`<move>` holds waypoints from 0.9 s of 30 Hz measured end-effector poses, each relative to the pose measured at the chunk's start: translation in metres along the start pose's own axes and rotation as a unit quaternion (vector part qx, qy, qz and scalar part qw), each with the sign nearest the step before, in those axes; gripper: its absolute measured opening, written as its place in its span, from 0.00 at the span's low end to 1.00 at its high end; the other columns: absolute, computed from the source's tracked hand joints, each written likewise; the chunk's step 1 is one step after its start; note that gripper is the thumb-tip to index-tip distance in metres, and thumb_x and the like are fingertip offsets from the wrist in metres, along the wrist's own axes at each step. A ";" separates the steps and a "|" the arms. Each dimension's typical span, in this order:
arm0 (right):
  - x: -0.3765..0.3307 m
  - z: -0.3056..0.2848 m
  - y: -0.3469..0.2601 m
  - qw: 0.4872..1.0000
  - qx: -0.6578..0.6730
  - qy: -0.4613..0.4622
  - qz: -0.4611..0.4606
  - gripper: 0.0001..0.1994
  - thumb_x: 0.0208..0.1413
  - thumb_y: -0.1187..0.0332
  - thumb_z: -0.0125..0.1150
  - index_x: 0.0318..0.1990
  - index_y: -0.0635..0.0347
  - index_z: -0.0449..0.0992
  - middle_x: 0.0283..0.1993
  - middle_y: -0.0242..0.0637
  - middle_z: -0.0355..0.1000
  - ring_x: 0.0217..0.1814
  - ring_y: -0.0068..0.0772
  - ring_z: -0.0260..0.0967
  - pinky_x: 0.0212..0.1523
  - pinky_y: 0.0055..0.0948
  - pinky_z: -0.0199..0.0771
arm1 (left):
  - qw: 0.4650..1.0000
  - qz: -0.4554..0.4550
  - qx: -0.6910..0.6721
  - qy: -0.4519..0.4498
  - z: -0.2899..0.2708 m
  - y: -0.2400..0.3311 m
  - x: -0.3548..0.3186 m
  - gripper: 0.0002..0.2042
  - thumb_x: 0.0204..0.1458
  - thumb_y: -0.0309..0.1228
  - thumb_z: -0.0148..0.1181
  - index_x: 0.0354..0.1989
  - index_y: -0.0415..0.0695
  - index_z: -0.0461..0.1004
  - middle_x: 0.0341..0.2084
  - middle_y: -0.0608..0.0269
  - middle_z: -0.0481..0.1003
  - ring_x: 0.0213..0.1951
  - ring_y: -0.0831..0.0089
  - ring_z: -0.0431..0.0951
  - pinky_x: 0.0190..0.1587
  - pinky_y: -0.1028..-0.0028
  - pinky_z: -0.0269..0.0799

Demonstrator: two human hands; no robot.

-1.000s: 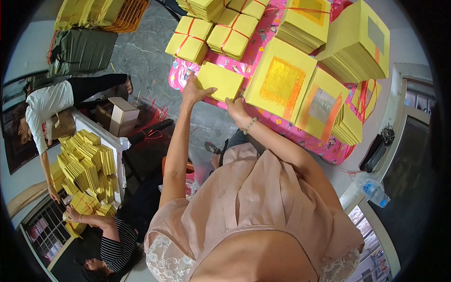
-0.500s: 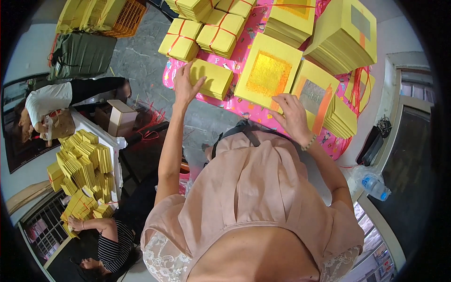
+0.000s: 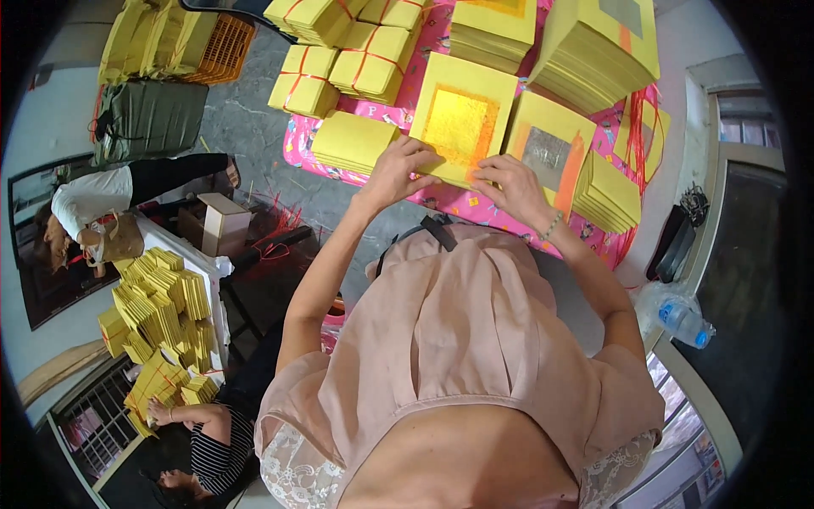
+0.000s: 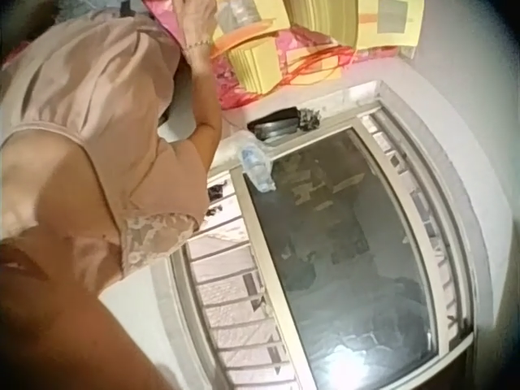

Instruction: Sorting and stacking yellow ritual paper (joss paper) at a workstation.

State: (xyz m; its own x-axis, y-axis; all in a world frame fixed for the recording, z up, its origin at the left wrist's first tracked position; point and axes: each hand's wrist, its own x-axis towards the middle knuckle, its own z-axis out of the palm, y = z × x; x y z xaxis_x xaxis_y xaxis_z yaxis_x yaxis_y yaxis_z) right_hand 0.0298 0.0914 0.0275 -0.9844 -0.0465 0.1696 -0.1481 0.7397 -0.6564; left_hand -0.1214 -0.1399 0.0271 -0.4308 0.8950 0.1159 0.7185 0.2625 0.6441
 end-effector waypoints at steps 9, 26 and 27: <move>0.006 -0.003 0.013 0.992 0.072 -0.055 0.085 0.10 0.57 0.61 0.65 0.36 0.57 0.85 0.42 0.37 0.75 0.44 0.39 0.74 0.44 0.36 0.73 | 0.999 -0.022 -0.020 0.014 0.004 0.002 0.003 0.17 0.42 0.36 0.74 0.42 0.46 0.83 0.41 0.60 0.78 0.47 0.59 0.73 0.52 0.62 0.70; 0.021 -0.007 0.011 0.998 0.017 0.033 0.045 0.12 0.63 0.62 0.57 0.33 0.63 0.73 0.32 0.44 0.71 0.34 0.50 0.72 0.33 0.44 0.72 | 0.995 -0.079 0.051 0.029 -0.001 0.017 0.013 0.18 0.53 0.36 0.66 0.52 0.46 0.77 0.42 0.57 0.76 0.49 0.57 0.73 0.51 0.61 0.68; 0.027 -0.011 0.015 0.996 0.032 0.045 0.064 0.12 0.63 0.63 0.57 0.34 0.63 0.73 0.32 0.45 0.71 0.34 0.51 0.72 0.34 0.45 0.71 | 0.995 -0.076 0.055 0.034 0.000 0.023 0.015 0.18 0.53 0.36 0.66 0.52 0.46 0.77 0.42 0.57 0.76 0.49 0.57 0.73 0.51 0.61 0.68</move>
State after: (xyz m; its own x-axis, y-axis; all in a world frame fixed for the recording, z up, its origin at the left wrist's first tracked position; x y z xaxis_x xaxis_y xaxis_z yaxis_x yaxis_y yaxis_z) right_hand 0.0020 0.1087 0.0297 -0.9835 0.1079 0.1456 -0.0309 0.6918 -0.7214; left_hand -0.1116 -0.1208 0.0440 -0.5727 0.8162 0.0763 0.6956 0.4346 0.5722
